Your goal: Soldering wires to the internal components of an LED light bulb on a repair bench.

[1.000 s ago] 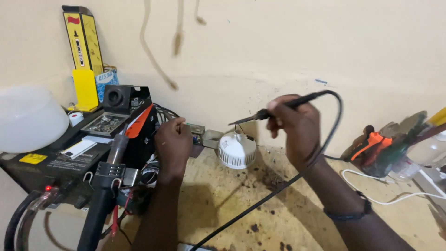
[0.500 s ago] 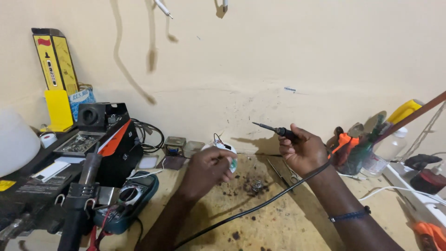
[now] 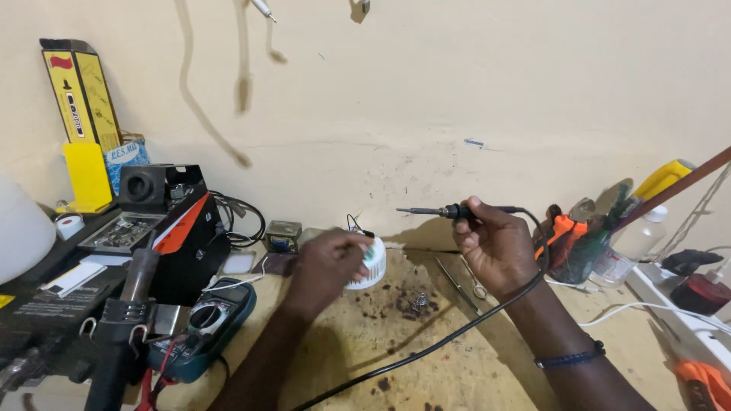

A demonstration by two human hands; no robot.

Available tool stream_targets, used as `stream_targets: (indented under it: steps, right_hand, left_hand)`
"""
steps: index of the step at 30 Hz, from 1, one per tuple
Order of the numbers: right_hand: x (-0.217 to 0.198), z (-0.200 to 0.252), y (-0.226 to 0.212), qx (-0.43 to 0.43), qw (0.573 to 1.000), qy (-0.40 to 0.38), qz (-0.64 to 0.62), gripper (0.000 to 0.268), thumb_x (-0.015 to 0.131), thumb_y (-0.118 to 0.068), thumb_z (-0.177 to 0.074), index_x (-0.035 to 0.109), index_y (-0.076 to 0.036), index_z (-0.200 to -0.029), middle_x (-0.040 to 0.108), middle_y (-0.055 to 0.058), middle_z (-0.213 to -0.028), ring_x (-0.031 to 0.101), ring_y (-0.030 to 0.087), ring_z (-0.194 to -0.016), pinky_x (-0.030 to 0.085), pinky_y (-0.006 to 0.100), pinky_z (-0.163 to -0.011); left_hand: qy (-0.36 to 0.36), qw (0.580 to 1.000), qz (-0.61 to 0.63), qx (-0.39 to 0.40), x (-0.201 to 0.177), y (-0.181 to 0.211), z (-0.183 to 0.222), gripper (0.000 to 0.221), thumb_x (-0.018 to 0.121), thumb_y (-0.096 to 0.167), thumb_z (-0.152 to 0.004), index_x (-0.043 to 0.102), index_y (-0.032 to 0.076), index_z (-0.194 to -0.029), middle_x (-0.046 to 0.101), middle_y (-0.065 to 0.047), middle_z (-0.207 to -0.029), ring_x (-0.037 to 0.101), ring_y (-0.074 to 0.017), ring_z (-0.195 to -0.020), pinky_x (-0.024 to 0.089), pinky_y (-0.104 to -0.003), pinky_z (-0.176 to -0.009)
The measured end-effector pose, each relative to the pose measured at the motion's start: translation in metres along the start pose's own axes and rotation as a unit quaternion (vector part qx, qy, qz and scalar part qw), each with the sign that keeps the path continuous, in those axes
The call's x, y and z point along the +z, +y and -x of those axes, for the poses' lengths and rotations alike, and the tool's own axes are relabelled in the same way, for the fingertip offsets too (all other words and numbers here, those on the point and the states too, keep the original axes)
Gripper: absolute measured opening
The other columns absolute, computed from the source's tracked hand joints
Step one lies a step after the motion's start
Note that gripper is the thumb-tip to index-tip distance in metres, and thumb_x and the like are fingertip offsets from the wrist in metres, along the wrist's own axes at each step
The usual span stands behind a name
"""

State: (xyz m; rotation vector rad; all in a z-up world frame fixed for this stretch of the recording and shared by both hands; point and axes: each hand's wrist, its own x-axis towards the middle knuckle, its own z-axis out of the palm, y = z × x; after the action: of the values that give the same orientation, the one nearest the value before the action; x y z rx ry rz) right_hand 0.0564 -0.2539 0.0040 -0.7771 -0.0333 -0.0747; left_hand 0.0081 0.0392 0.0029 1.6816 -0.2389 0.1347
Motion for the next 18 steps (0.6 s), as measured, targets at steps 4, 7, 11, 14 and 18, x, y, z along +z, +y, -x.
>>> stream_targets:
  steps: [4,7,11,14,18]
  right_hand:
    - [0.063,0.045,0.025,-0.102,0.985,-0.051,0.127,0.019,0.078,-0.011,-0.096,0.071,0.004,-0.105,0.066,0.013,-0.085,0.07,0.024,-0.07,0.053,0.025,-0.053]
    - [0.104,0.066,0.062,-0.177,0.937,-0.107,0.28,0.025,0.087,-0.003,-0.087,0.077,0.011,-0.106,0.07,0.021,-0.08,0.072,0.029,-0.068,0.061,0.034,-0.056]
    - [0.131,0.056,0.121,-0.212,0.858,-0.184,0.43,0.028,0.084,-0.013,-0.089,0.08,0.003,-0.112,0.074,0.023,-0.088,0.074,0.035,-0.079,0.061,0.042,-0.067]
    - [0.134,0.035,0.151,-0.249,0.777,-0.22,0.535,0.029,0.079,-0.025,-0.095,0.081,-0.005,-0.116,0.077,0.022,-0.106,0.076,0.043,-0.097,0.062,0.049,-0.08]
    - [0.122,0.02,0.163,-0.284,0.724,-0.248,0.578,0.021,0.075,-0.024,-0.093,0.075,-0.006,-0.103,0.073,0.019,-0.105,0.071,0.047,-0.097,0.057,0.054,-0.077]
  left_hand:
    - [0.212,0.977,0.002,0.001,-0.042,0.015,-0.009,0.03,0.061,0.016,-0.096,0.081,0.01,-0.117,0.077,-0.013,-0.077,0.074,-0.0144,-0.069,0.059,-0.025,-0.066]
    - [0.376,0.926,0.032,0.001,-0.059,-0.001,-0.022,0.034,0.056,0.014,-0.097,0.077,0.009,-0.123,0.08,-0.013,-0.085,0.078,-0.0144,-0.078,0.058,-0.027,-0.076]
    - [0.403,0.913,0.052,0.016,-0.057,-0.001,-0.017,0.032,0.055,0.009,-0.101,0.074,0.003,-0.125,0.079,-0.02,-0.095,0.082,-0.0217,-0.085,0.064,-0.031,-0.083]
    - [0.408,0.911,0.059,0.024,-0.059,-0.001,-0.016,0.03,0.055,0.009,-0.102,0.073,0.002,-0.125,0.077,-0.021,-0.103,0.082,-0.0224,-0.087,0.066,-0.03,-0.083]
    - [0.413,0.908,0.072,0.022,-0.061,-0.009,-0.018,0.03,0.056,0.008,-0.101,0.074,-0.001,-0.124,0.075,-0.024,-0.107,0.082,-0.0253,-0.091,0.068,-0.031,-0.084]
